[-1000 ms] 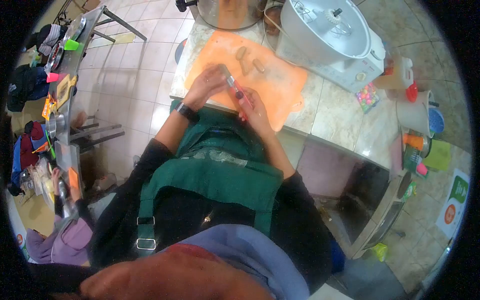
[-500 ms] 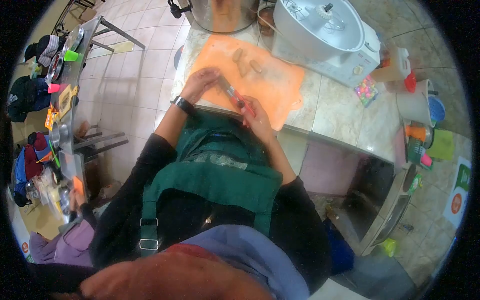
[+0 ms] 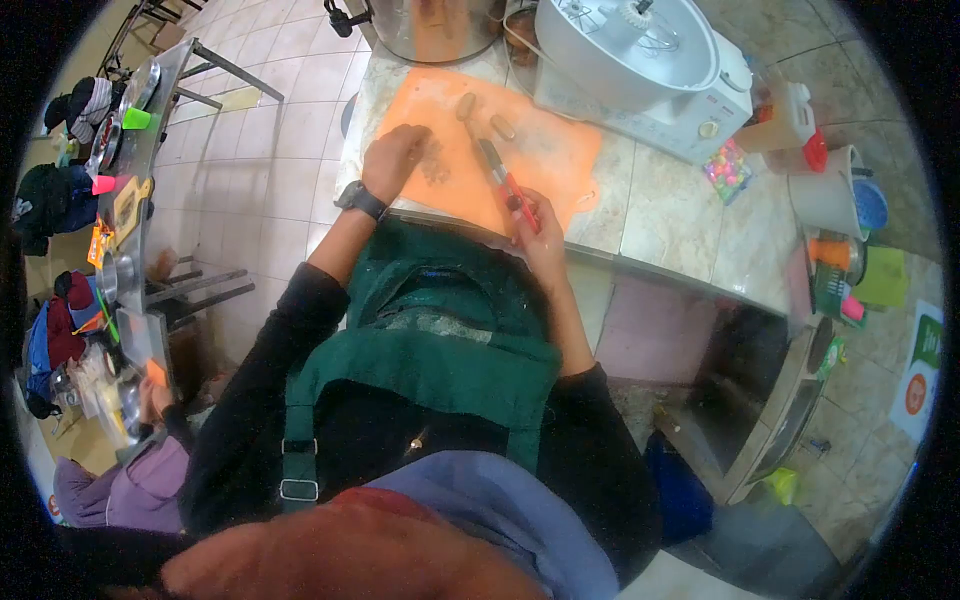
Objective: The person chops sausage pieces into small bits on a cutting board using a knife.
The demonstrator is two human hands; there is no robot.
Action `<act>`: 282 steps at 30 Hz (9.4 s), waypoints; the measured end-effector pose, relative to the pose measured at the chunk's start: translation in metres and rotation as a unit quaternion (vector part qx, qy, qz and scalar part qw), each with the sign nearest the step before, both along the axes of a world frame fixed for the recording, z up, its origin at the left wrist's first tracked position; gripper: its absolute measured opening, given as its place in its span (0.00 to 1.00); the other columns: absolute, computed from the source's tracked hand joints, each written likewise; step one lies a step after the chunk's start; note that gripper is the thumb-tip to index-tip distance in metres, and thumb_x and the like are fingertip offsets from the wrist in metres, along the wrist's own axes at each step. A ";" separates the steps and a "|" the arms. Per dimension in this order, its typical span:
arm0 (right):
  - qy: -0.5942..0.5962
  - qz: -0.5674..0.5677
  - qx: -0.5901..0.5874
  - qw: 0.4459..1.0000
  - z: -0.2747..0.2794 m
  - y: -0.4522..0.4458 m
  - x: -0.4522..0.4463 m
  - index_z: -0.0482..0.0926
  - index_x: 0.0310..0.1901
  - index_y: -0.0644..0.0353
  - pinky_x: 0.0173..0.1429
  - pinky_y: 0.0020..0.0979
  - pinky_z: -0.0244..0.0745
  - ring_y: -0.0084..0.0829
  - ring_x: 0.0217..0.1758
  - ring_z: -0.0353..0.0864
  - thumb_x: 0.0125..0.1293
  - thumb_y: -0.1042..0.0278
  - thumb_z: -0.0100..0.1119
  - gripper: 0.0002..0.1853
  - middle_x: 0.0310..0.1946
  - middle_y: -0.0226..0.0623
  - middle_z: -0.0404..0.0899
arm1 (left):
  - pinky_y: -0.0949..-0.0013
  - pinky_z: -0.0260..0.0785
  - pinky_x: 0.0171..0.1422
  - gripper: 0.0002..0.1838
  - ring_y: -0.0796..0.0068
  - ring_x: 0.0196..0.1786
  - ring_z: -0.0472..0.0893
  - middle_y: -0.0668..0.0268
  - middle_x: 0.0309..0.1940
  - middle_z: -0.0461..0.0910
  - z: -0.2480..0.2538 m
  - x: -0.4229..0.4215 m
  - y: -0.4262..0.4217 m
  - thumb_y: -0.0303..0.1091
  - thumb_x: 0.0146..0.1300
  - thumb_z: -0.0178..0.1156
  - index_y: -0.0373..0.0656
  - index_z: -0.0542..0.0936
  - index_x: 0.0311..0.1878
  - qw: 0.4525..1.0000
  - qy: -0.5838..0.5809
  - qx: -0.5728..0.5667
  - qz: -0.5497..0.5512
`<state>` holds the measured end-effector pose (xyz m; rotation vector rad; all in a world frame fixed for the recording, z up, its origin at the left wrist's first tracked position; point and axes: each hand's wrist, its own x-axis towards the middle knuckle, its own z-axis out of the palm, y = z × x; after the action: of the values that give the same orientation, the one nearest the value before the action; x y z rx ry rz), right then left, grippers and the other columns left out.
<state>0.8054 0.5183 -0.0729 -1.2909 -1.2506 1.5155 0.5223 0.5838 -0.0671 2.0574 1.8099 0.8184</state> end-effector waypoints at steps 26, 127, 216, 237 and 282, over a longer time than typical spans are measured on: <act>0.096 -0.028 0.015 0.995 0.008 0.001 0.001 0.63 0.74 0.62 0.73 0.35 0.64 0.33 0.70 0.71 0.75 0.65 0.56 0.29 0.68 0.40 0.72 | 0.65 0.78 0.46 0.12 0.63 0.38 0.81 0.56 0.49 0.76 0.005 0.027 -0.006 0.28 0.54 0.68 0.39 0.81 0.43 0.968 -0.242 0.032 0.055; -0.365 0.171 0.337 0.851 0.005 -0.004 -0.092 0.61 0.76 0.44 0.36 0.43 0.77 0.44 0.35 0.81 0.68 0.73 0.55 0.35 0.36 0.40 0.74 | 0.74 0.81 0.40 0.15 0.73 0.35 0.86 0.61 0.34 0.83 -0.035 -0.008 -0.038 0.27 0.63 0.69 0.31 0.80 0.49 0.859 -0.453 -0.098 0.219; -0.446 0.238 0.302 0.808 0.022 -0.014 -0.083 0.64 0.73 0.47 0.39 0.46 0.79 0.47 0.36 0.83 0.65 0.74 0.56 0.34 0.42 0.41 0.80 | 0.71 0.78 0.39 0.11 0.74 0.33 0.86 0.61 0.32 0.86 -0.054 -0.019 -0.036 0.32 0.57 0.70 0.36 0.83 0.41 0.897 -0.373 -0.070 0.227; -0.338 0.191 0.340 0.857 0.009 0.001 -0.092 0.62 0.75 0.43 0.39 0.45 0.79 0.46 0.37 0.82 0.68 0.71 0.55 0.33 0.39 0.41 0.78 | 0.73 0.79 0.42 0.10 0.76 0.37 0.86 0.61 0.35 0.87 -0.044 -0.016 -0.041 0.28 0.62 0.68 0.33 0.82 0.43 0.879 -0.416 -0.081 0.220; -0.430 0.245 0.282 0.822 0.020 0.003 -0.099 0.64 0.73 0.48 0.40 0.47 0.80 0.50 0.37 0.83 0.66 0.73 0.54 0.32 0.44 0.44 0.80 | 0.68 0.79 0.45 0.11 0.69 0.38 0.88 0.60 0.37 0.88 -0.044 -0.014 -0.041 0.32 0.58 0.70 0.38 0.85 0.42 0.922 -0.289 -0.068 0.247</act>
<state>0.7062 0.5216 -0.0529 -1.3078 -2.5420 0.6703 0.5086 0.5432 -0.1107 1.0957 1.9552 1.2254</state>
